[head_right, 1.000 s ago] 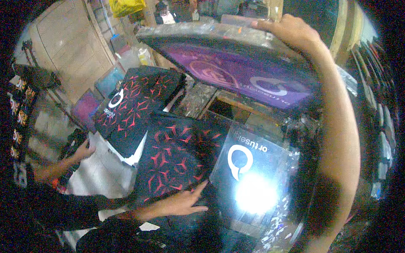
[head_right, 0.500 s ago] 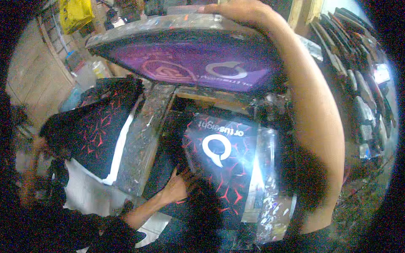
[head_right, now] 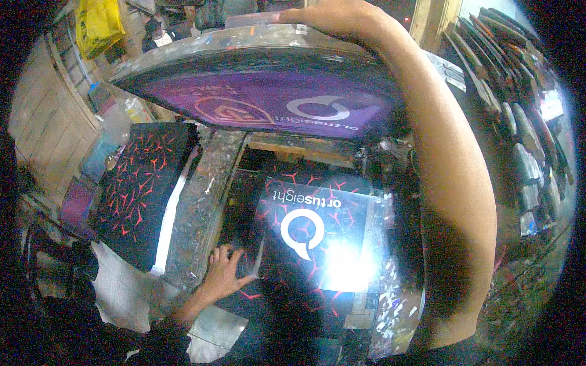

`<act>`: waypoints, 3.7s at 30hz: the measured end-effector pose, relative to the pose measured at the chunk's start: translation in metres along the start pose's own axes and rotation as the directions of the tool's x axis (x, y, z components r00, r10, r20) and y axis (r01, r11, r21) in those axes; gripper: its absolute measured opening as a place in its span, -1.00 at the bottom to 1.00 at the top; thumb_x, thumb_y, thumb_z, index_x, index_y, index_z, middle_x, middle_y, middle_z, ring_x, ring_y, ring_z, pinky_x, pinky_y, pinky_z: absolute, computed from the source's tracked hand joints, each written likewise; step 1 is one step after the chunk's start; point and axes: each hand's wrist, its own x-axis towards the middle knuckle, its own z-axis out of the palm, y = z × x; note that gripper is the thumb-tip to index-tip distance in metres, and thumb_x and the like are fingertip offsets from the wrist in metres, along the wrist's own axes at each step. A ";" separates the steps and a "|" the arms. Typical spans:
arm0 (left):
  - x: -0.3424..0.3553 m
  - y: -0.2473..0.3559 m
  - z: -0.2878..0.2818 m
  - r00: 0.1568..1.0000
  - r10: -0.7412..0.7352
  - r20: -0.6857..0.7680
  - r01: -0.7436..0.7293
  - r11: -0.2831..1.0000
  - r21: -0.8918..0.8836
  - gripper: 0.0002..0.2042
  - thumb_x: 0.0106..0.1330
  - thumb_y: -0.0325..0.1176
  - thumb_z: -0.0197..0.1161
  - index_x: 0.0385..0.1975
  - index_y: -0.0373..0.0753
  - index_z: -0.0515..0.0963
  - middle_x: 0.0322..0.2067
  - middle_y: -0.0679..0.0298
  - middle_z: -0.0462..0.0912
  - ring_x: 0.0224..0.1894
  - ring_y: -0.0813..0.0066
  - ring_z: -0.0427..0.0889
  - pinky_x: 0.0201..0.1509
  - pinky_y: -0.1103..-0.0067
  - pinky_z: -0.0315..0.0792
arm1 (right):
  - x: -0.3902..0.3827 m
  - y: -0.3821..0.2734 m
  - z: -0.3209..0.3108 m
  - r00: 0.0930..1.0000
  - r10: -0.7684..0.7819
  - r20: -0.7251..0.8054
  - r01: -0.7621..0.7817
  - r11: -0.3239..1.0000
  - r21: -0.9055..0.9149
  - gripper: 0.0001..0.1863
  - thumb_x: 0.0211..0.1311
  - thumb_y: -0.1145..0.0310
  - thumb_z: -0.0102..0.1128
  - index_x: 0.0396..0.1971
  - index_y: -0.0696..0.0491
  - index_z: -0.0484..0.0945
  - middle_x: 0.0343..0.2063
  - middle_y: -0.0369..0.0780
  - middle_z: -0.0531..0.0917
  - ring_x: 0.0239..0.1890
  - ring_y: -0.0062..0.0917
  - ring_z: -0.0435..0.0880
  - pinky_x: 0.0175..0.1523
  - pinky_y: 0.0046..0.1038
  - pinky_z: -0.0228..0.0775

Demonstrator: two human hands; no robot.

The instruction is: The person repeatedly aligns a black t-shirt under a screen printing frame, lowers the frame, and uses a squeegee to pull white ink across the mesh. After each print, the person lifts the frame, removes the printed shirt, and places a new shirt on the platen to continue the cycle.

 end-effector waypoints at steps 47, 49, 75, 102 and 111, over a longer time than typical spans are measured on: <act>-0.004 -0.044 0.008 0.922 0.383 -0.066 -0.373 0.919 0.128 -0.28 0.31 0.28 0.24 0.42 0.08 0.42 0.51 0.13 0.23 0.56 0.09 0.12 0.56 -0.07 -0.12 | -0.001 -0.007 -0.022 0.973 0.084 0.213 -0.107 0.989 0.100 -0.08 0.30 -0.38 0.08 0.18 0.27 0.58 0.26 0.22 0.50 0.32 0.04 0.51 0.41 -0.13 0.32; -0.006 -0.054 0.009 0.921 0.387 -0.040 -0.380 0.917 0.121 -0.28 0.31 0.28 0.24 0.42 0.08 0.42 0.50 0.14 0.24 0.56 0.09 0.13 0.56 -0.07 -0.13 | -0.001 -0.005 -0.017 0.974 0.098 0.206 -0.115 0.991 0.074 0.03 0.22 -0.49 0.09 0.16 0.30 0.58 0.23 0.25 0.52 0.30 0.10 0.51 0.39 -0.09 0.35; -0.071 0.004 0.029 0.892 -0.448 0.053 -0.095 -0.302 -0.949 -0.48 0.42 -0.41 0.33 0.24 -0.37 0.20 0.04 0.01 0.53 0.07 -0.01 0.64 0.13 0.09 0.66 | -0.349 -0.079 0.196 0.934 -0.066 0.352 0.046 0.997 0.067 -0.68 0.23 0.08 0.31 -0.14 -0.04 0.61 -0.51 -0.04 0.72 -0.45 -0.04 0.76 -0.41 0.02 0.51; -0.067 -0.022 0.009 0.862 -0.341 0.375 0.386 -0.039 -0.922 -0.58 0.54 -0.19 0.22 0.00 -0.52 0.34 -0.22 -0.19 0.70 -0.21 0.07 0.80 -0.12 0.34 0.71 | -0.267 -0.029 0.266 0.819 -0.089 0.567 0.081 0.996 0.041 -0.48 0.30 -0.26 0.19 -0.13 -0.08 0.61 -0.57 -0.08 0.71 -0.48 -0.13 0.76 -0.41 -0.06 0.51; -0.066 -0.023 0.008 0.845 -0.338 0.415 0.409 -0.090 -0.908 -0.61 0.54 -0.24 0.22 0.08 -0.44 0.33 -0.24 -0.07 0.69 -0.20 0.13 0.77 -0.10 0.31 0.67 | -0.226 0.012 0.313 0.958 -0.063 0.278 0.064 0.998 0.006 -0.50 0.26 -0.12 0.31 -0.18 0.03 0.48 -0.58 -0.12 0.67 -0.55 -0.11 0.68 -0.47 -0.10 0.39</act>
